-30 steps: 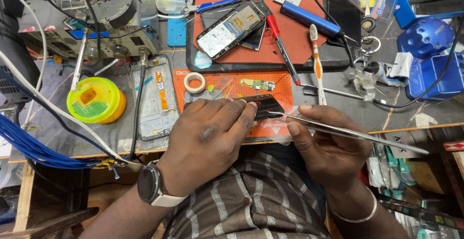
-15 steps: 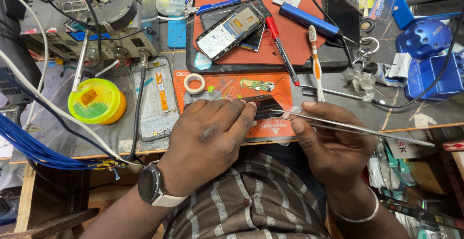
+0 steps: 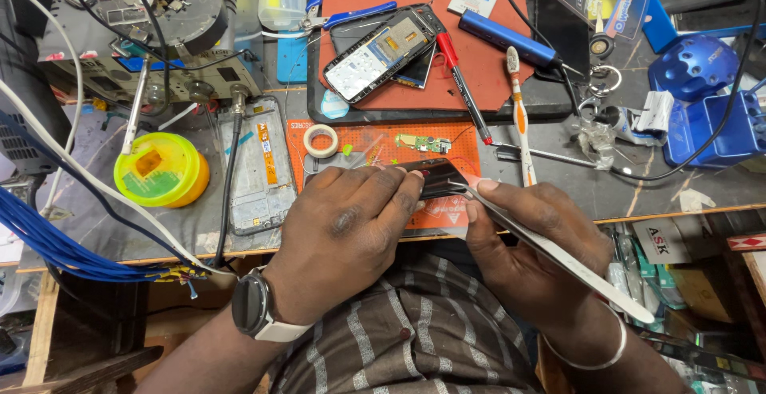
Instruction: The person pries open the back cover of a smartphone at a cluttered repair workbench, then uses tweezers to work on the exposed internal components, at one point applying heat with a heat gun to the device. They continue manipulating the opened phone with tweezers throughout the clip.
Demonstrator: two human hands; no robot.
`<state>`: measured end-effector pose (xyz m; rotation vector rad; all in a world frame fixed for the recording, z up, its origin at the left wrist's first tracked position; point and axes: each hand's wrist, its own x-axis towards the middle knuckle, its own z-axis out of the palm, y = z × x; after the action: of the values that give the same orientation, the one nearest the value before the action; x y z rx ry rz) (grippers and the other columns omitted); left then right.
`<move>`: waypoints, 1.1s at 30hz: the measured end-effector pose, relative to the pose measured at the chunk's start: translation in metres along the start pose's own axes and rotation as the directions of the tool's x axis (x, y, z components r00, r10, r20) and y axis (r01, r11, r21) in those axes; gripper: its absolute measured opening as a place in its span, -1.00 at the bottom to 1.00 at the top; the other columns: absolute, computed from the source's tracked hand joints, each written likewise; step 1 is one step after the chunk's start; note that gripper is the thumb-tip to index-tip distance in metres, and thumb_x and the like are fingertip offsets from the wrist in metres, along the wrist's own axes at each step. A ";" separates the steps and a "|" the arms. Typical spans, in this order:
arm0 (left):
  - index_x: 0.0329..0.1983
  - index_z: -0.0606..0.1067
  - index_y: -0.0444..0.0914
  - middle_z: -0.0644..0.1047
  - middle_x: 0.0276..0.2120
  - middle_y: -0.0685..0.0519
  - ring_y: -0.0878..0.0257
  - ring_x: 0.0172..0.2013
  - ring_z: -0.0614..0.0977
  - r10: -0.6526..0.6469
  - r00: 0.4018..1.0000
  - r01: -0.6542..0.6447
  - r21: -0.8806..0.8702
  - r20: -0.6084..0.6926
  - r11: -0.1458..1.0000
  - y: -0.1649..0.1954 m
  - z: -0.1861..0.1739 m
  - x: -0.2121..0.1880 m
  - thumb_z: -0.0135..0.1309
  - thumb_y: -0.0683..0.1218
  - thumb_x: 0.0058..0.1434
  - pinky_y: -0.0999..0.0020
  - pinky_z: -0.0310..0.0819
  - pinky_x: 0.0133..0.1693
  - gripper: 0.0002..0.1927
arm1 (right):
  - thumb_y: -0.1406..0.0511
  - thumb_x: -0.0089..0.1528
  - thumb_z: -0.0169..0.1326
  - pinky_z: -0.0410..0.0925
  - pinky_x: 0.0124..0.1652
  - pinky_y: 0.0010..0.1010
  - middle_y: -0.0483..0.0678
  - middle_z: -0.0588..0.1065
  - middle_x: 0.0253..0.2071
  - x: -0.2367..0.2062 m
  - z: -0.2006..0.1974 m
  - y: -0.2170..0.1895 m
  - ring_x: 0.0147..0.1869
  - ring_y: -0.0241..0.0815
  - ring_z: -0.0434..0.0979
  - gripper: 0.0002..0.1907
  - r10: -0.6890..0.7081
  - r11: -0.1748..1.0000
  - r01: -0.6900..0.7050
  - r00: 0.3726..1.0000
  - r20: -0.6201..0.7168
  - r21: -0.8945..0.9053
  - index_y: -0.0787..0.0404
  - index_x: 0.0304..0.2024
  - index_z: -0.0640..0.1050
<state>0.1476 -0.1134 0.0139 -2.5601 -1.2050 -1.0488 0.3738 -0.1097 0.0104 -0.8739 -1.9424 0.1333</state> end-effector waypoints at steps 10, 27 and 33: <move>0.01 0.55 -0.35 0.59 -0.16 -0.03 0.10 -0.19 0.63 -0.004 1.000 0.003 -0.023 -0.022 1.000 -0.001 0.001 0.001 0.13 -0.21 0.11 0.15 0.42 -0.20 -0.64 | 0.49 0.31 0.27 0.21 -0.48 -0.65 -0.05 0.57 -0.37 -0.017 0.009 0.018 -0.46 -0.47 0.39 -0.73 0.316 0.932 -0.291 0.944 -0.096 0.215 0.34 0.05 0.54; 0.02 0.55 -0.35 0.60 -0.16 -0.05 0.11 -0.19 0.64 -0.012 1.000 0.012 -0.017 0.002 1.000 -0.001 0.001 0.001 0.13 -0.21 0.11 0.16 0.42 -0.22 -0.63 | 0.53 0.31 0.14 0.49 -0.29 -0.58 0.09 0.61 -0.27 -0.026 0.014 0.045 -0.30 -0.32 0.61 -0.74 0.564 0.475 -0.464 0.813 0.146 0.747 0.41 0.05 0.49; 0.02 0.55 -0.35 0.61 -0.15 -0.05 0.11 -0.18 0.64 -0.015 1.000 0.015 -0.011 -0.003 1.000 -0.001 0.002 0.002 0.14 -0.21 0.13 0.17 0.42 -0.23 -0.64 | 0.53 0.33 0.12 0.51 -0.26 -0.53 0.14 0.62 -0.23 -0.029 0.016 0.054 -0.27 -0.29 0.61 -0.76 0.534 0.327 -0.443 0.815 0.223 0.835 0.44 0.06 0.49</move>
<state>0.1491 -0.1107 0.0138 -2.5610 -1.2226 -1.0652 0.3966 -0.0837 -0.0423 -0.6838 -1.1429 1.3234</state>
